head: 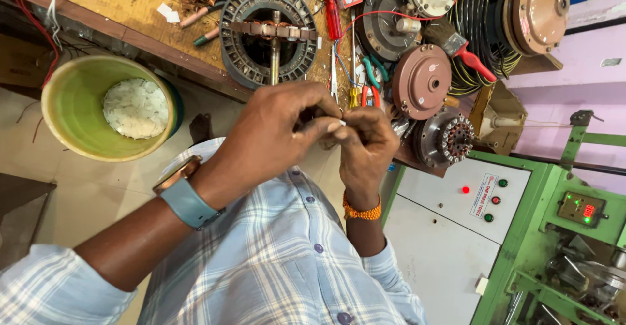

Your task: The person uses a green press machine to crimp copper wire onto a motor stator. They then move to a workbench to strip wire ends with scissors and apply white tape to the connections. The person repeats this process for multiple stator units.

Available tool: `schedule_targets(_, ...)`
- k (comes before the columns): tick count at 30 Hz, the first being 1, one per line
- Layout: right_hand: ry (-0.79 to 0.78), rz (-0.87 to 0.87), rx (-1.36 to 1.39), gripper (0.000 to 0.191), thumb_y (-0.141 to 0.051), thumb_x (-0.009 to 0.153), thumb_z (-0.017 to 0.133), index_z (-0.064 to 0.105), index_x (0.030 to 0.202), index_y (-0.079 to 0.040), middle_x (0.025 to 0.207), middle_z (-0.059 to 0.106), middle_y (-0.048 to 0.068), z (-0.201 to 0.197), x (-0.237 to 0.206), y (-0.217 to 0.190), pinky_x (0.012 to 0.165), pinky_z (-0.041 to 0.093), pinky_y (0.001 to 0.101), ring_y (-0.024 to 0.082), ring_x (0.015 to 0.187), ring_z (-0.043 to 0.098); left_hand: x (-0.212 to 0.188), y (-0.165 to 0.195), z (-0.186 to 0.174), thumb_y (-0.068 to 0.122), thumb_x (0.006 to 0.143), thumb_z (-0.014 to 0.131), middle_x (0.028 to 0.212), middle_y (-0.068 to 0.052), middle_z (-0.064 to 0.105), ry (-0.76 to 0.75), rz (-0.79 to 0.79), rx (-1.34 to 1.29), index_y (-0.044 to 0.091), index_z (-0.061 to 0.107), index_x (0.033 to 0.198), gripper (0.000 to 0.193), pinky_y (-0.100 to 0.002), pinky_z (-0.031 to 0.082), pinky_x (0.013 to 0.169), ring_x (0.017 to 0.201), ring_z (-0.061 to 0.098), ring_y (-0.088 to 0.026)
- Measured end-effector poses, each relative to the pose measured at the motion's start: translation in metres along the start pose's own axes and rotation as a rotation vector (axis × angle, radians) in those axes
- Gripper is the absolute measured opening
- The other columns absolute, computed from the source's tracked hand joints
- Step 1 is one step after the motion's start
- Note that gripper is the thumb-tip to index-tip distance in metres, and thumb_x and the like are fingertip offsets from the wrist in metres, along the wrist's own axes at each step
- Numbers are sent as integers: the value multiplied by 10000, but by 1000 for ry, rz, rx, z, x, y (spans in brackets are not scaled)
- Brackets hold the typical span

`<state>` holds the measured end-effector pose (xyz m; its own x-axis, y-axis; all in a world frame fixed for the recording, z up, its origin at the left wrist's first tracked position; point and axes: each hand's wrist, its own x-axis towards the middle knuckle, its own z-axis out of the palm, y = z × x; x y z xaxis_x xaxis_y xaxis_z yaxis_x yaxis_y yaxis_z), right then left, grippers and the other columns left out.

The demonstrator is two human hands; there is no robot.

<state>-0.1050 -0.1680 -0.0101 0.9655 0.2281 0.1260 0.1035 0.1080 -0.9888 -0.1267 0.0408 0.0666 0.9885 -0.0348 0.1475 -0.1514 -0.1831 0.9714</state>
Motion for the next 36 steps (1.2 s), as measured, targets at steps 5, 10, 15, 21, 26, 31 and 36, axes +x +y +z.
schedule_targets(5, -49, 125, 309, 192, -57, 995, 750, 578, 994, 28, 908, 662, 101, -5, -9, 1, 634, 542, 267, 136, 742, 659, -1, 2, -10, 189, 845, 785, 898, -76, 673, -139, 244, 196, 76, 662, 1000, 228, -413, 538, 704, 856, 677, -272)
schedule_targets(10, -100, 384, 568, 155, -45, 963, 698, 545, 952, -24, 836, 670, 111, -3, -22, -8, 482, 504, 228, 132, 594, 644, -4, 1, -17, 158, 844, 767, 908, -66, 684, -301, 244, 239, 65, 635, 952, 194, -448, 539, 728, 862, 682, -283)
schedule_targets(15, -51, 702, 478, 175, -86, 912, 702, 600, 1043, -31, 746, 659, 82, -1, -28, 10, 453, 477, 221, 134, 578, 641, -2, -13, -13, 113, 870, 723, 1023, -54, 746, -330, 162, 345, 105, 712, 1105, 235, -411, 554, 618, 824, 697, -238)
schedule_targets(21, -108, 460, 163, 215, -103, 1023, 803, 642, 1042, 37, 960, 722, 145, -12, 6, 50, 673, 537, 286, 160, 791, 667, 7, -27, -14, 305, 846, 800, 1051, -55, 747, -227, 223, 532, 145, 757, 1082, 289, -384, 519, 541, 947, 636, -271)
schedule_targets(26, 203, 368, -280, 178, -178, 958, 689, 654, 1003, -9, 898, 767, 124, 21, 88, 87, 576, 607, 300, 167, 697, 738, 17, -54, -68, 367, 908, 878, 1123, -124, 654, 29, 207, 765, 68, 722, 1086, 381, -474, 515, 856, 1060, 578, -340)
schedule_targets(31, 218, 51, -950, 187, -145, 1059, 598, 713, 1123, -12, 1021, 756, 167, 53, 122, 83, 826, 565, 429, 317, 900, 727, 27, -66, -96, 351, 916, 892, 1272, -92, 624, 55, 266, 734, 85, 701, 1244, 463, -477, 454, 1086, 1247, 528, -341)
schedule_targets(36, 28, -304, -1209, 357, -94, 934, 560, 618, 1269, 12, 1271, 647, 255, 67, 139, 82, 947, 491, 475, 431, 1126, 625, 36, -73, -87, 365, 736, 913, 1354, -117, 596, 52, 266, 743, 117, 652, 1340, 703, -503, 423, 1096, 1276, 488, -358)
